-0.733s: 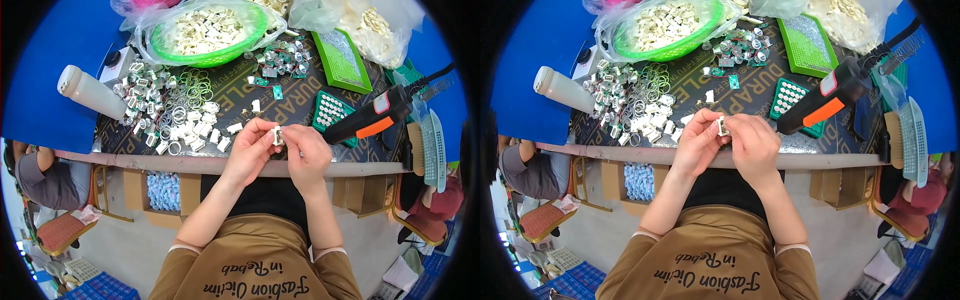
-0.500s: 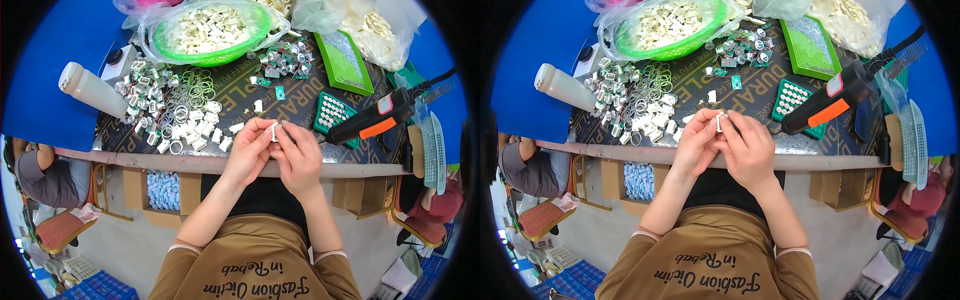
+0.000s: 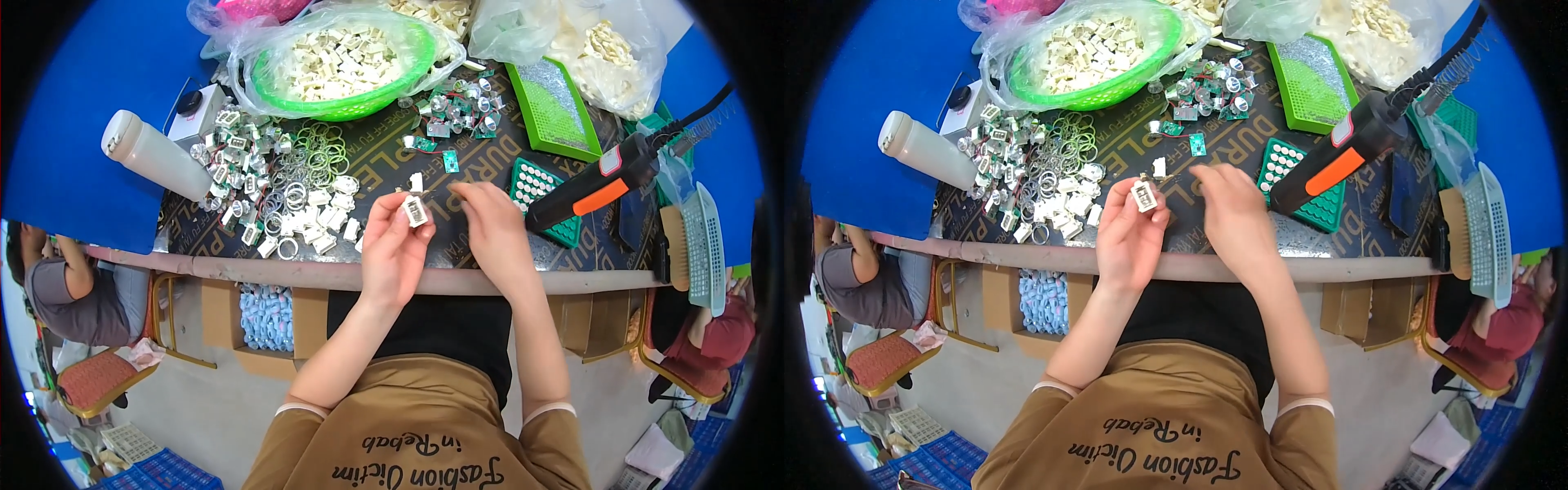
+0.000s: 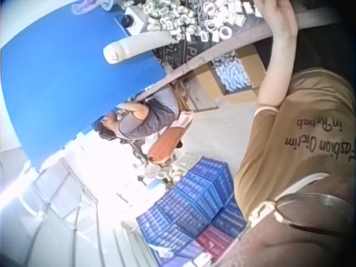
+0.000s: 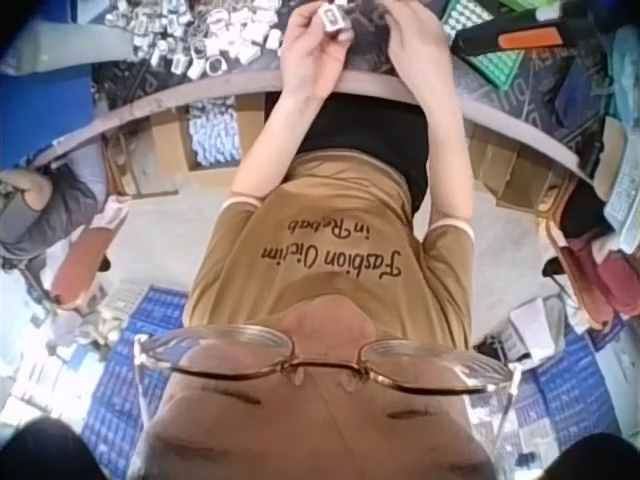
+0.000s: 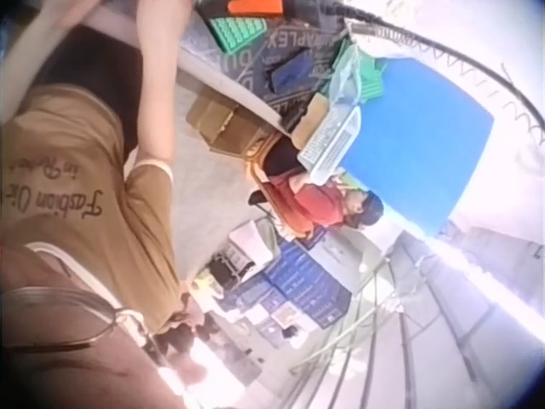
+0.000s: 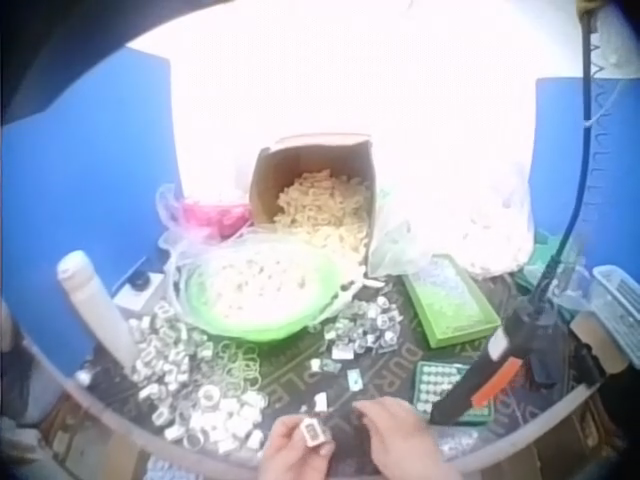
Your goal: Assembling small electronic components by placing a PCB into a plastic housing and securing it with an electric screwdriver.
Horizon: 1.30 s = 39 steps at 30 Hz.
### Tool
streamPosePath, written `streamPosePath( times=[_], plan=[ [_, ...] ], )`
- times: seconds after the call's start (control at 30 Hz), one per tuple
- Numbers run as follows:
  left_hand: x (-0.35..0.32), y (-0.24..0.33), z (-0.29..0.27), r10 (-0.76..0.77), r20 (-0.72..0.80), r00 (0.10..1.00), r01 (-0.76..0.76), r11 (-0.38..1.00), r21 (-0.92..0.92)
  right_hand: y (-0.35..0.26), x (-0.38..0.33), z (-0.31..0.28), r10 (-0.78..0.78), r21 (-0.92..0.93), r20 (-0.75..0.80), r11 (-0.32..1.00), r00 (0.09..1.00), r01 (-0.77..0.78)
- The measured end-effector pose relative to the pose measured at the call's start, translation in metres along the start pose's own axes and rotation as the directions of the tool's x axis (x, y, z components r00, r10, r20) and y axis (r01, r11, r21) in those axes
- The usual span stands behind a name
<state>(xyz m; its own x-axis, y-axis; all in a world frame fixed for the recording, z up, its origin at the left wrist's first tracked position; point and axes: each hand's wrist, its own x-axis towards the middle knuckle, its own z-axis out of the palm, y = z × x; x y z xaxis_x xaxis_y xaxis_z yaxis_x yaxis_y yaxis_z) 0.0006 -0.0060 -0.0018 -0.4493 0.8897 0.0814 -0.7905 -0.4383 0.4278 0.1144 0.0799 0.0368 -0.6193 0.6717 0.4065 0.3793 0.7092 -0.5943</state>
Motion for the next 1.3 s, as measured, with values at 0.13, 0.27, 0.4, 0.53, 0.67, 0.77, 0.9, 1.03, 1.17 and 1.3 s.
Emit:
streamPosePath(
  times=[0.13,0.27,0.4,0.53,0.67,0.77,0.9,1.03,1.17,1.3],
  plan=[
    [-0.005,0.001,-0.001,0.055,-0.037,0.998,-0.058,0.994,-0.097,-0.004,0.033,0.017,-0.093,-0.054,0.128,0.993,0.987,0.100],
    [-0.003,0.001,0.001,0.034,-0.057,0.998,-0.042,0.990,-0.136,0.005,0.043,0.028,-0.187,-0.074,0.303,0.973,0.934,0.219],
    [-0.002,0.003,0.001,0.035,-0.032,0.999,-0.038,0.992,-0.122,0.002,0.026,0.021,-0.171,-0.161,0.316,0.960,0.933,0.231],
    [-0.001,0.005,0.000,-0.004,-0.032,0.999,0.001,0.995,-0.096,-0.013,-0.003,-0.002,-0.330,-0.139,0.048,0.932,0.943,0.334],
    [0.000,0.003,0.004,-0.030,-0.028,0.999,0.027,0.996,-0.089,0.032,-0.063,-0.047,-0.334,-0.106,-0.537,0.938,0.775,0.331],
    [0.000,0.002,0.005,-0.057,-0.019,0.998,0.056,0.996,-0.069,0.062,-0.045,-0.072,0.179,-0.016,-0.548,0.974,0.817,-0.224],
    [0.000,0.002,0.002,-0.070,0.006,0.998,0.070,0.995,-0.072,0.085,-0.023,-0.076,0.179,-0.295,-0.365,0.909,0.913,-0.296],
    [0.001,0.004,0.006,-0.101,0.013,0.995,0.101,0.993,-0.060,0.090,-0.020,-0.075,0.225,-0.317,-0.366,0.882,0.903,-0.348],
    [0.002,0.004,0.000,-0.143,0.019,0.989,0.144,0.988,-0.059,0.071,-0.038,-0.076,0.196,0.030,-0.609,0.974,0.768,-0.225],
    [0.000,0.004,0.004,-0.160,0.073,0.984,0.162,0.986,-0.027,0.000,-0.063,-0.058,-0.071,0.074,-0.606,0.987,0.793,0.145]
  ],
)
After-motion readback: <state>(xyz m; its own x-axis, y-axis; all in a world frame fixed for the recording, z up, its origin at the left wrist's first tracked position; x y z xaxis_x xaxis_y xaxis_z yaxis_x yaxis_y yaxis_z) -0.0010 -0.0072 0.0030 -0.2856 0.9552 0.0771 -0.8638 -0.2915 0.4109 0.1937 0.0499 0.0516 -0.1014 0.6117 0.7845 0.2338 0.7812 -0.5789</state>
